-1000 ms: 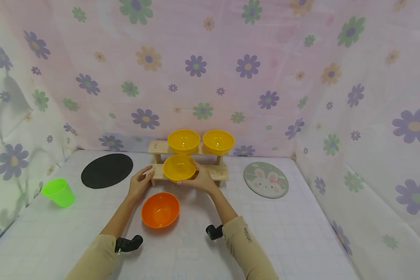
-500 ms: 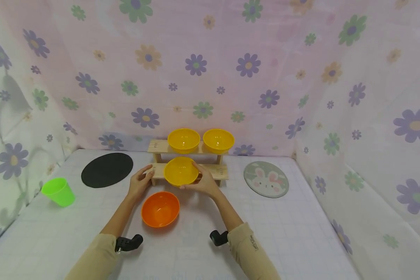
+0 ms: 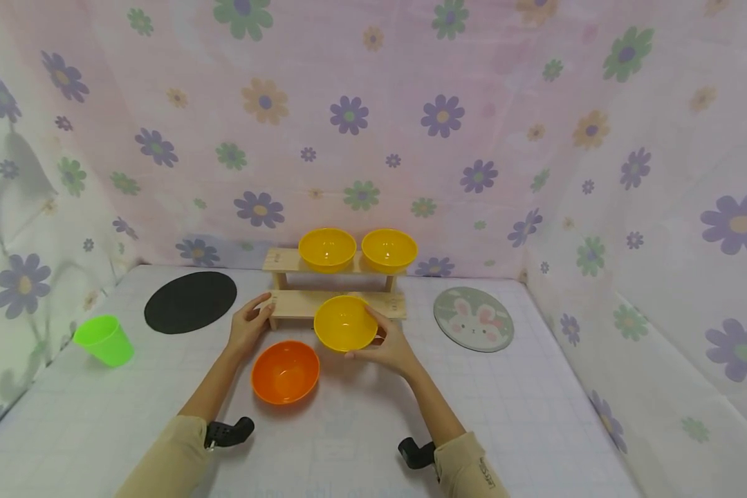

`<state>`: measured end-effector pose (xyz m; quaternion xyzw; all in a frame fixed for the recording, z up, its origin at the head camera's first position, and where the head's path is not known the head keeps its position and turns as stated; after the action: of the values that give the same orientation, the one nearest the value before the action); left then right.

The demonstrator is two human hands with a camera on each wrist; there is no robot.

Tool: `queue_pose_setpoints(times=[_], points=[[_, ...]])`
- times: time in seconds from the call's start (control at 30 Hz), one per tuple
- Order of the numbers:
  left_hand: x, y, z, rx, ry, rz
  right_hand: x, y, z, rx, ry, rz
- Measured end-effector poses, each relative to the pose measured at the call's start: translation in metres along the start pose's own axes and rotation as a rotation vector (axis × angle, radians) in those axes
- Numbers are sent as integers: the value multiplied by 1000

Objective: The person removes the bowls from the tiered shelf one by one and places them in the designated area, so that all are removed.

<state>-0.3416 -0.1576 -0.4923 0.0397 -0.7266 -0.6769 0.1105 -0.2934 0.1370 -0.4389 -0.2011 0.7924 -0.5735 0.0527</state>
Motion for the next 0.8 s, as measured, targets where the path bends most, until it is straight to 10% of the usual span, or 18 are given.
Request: queue_pose_setpoints(times=[0.37, 0.8], points=[[-14, 31, -1, -17, -22, -13, -29, 10, 0, 7, -27, 32], [-16, 31, 0, -8, -24, -6, -42, 22, 8, 5, -70, 24]])
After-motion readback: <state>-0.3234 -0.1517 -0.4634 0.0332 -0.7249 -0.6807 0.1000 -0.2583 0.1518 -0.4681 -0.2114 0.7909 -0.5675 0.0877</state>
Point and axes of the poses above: each hand's wrist, its own x-axis towards the middle knuckle, its own z-axis out of the palm, y = z × x, the point moved 6 cm from there along x, towards the middle knuckle
